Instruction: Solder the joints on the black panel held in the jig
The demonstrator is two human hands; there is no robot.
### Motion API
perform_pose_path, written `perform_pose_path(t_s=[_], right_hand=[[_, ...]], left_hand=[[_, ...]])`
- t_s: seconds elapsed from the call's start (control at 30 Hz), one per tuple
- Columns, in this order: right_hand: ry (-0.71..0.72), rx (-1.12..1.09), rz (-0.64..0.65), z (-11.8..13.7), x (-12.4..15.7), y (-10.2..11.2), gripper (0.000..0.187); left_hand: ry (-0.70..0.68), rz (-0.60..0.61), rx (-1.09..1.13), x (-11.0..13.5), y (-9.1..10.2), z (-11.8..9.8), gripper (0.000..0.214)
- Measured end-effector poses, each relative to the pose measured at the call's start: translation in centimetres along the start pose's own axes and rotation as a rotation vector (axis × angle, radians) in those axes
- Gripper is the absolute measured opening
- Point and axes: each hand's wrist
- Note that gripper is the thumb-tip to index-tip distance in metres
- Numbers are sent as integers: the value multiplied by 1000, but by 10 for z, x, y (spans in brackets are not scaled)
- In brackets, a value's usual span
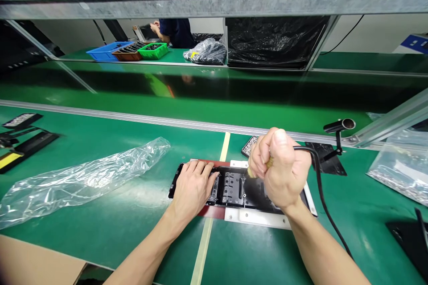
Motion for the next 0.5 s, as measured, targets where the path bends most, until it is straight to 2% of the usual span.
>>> perform_pose_path(t_s=[0.17,0.5], right_hand=[[-34,16,19,-5,2,0,48],[-56,34,85,-12,-1,-3,52]], left_hand=[[-2,1,-2,1,-1,1,29],[-21,-48,-47,-1,1,0,27]])
Point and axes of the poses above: each hand's wrist, its own x-axis away from the middle knuckle, its own y-axis out of the back of the hand, z = x × y, and after that the axes turned 7 degrees about -z, right-handed
